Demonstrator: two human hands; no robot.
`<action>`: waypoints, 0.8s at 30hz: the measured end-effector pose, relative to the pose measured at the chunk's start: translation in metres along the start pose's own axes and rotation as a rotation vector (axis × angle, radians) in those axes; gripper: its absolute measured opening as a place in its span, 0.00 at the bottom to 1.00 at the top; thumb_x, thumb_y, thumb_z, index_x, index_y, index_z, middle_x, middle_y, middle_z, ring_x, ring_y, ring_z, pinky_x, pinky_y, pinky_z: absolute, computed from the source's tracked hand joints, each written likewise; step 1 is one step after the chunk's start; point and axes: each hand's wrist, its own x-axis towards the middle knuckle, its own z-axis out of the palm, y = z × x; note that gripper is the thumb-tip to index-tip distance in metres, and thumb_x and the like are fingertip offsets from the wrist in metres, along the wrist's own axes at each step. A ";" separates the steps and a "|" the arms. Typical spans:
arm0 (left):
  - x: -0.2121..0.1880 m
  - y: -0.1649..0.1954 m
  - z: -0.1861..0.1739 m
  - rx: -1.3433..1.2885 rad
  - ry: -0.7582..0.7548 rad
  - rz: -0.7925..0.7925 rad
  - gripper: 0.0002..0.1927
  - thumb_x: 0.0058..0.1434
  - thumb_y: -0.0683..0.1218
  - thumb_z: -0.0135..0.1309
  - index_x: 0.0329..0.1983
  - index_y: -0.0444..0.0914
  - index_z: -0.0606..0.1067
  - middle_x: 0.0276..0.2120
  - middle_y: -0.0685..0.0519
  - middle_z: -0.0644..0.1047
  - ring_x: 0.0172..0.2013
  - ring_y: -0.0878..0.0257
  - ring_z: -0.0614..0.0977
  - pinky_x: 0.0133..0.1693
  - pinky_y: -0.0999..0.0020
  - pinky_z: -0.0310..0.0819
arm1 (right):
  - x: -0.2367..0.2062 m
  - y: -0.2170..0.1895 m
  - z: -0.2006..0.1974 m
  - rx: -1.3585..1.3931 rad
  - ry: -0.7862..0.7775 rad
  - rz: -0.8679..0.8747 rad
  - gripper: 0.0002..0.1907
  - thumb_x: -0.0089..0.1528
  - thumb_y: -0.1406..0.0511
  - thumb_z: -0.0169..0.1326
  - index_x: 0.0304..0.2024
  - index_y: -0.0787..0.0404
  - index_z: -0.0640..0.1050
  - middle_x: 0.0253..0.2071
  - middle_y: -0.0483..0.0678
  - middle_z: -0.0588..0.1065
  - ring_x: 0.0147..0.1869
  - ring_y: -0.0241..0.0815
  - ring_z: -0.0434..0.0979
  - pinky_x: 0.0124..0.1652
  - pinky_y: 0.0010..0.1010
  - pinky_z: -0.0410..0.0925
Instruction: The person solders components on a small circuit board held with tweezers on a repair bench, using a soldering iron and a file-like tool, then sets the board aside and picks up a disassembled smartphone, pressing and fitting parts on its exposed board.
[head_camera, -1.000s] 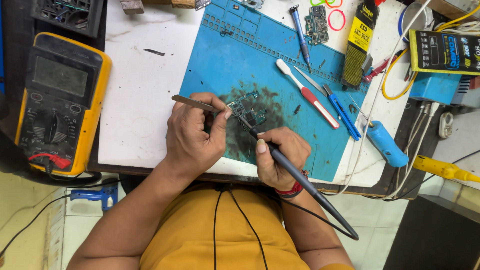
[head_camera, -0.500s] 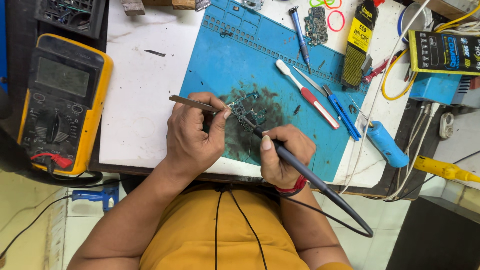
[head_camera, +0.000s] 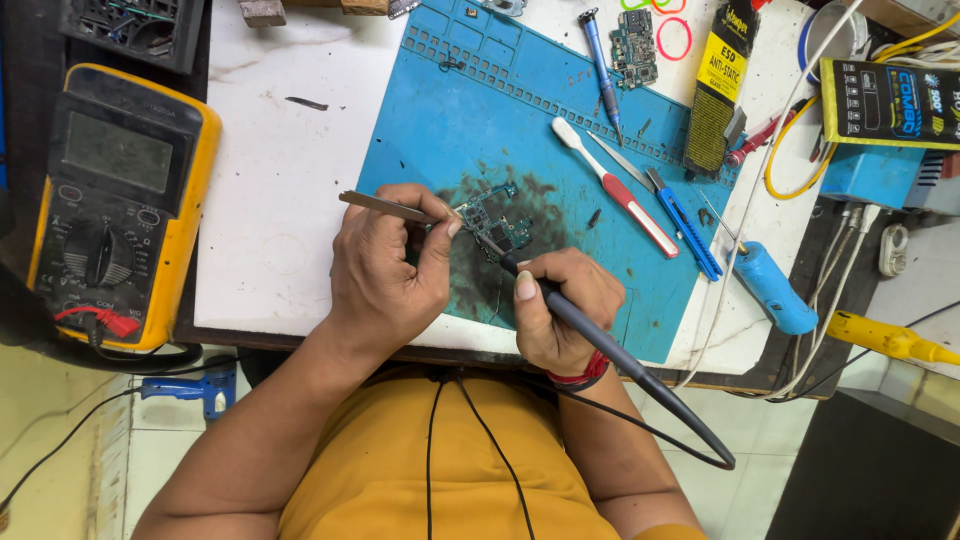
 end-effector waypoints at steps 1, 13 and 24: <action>0.000 0.000 0.000 0.007 0.000 0.005 0.08 0.67 0.38 0.60 0.42 0.37 0.71 0.34 0.54 0.79 0.33 0.62 0.79 0.40 0.63 0.72 | 0.000 0.000 0.000 0.004 -0.001 0.001 0.05 0.65 0.68 0.55 0.35 0.64 0.74 0.29 0.50 0.75 0.27 0.43 0.73 0.31 0.31 0.65; 0.000 0.000 0.001 -0.021 -0.007 -0.013 0.08 0.67 0.38 0.60 0.42 0.37 0.71 0.34 0.53 0.79 0.33 0.62 0.78 0.38 0.65 0.72 | 0.001 -0.001 0.000 -0.008 0.003 -0.006 0.05 0.64 0.68 0.55 0.35 0.64 0.74 0.28 0.50 0.75 0.27 0.42 0.73 0.31 0.31 0.64; 0.001 0.001 0.000 -0.028 -0.015 -0.039 0.08 0.67 0.38 0.60 0.43 0.37 0.71 0.33 0.54 0.80 0.33 0.63 0.79 0.39 0.66 0.73 | 0.001 -0.001 0.001 0.004 0.002 -0.010 0.05 0.65 0.68 0.54 0.35 0.64 0.73 0.30 0.51 0.76 0.28 0.42 0.74 0.32 0.30 0.66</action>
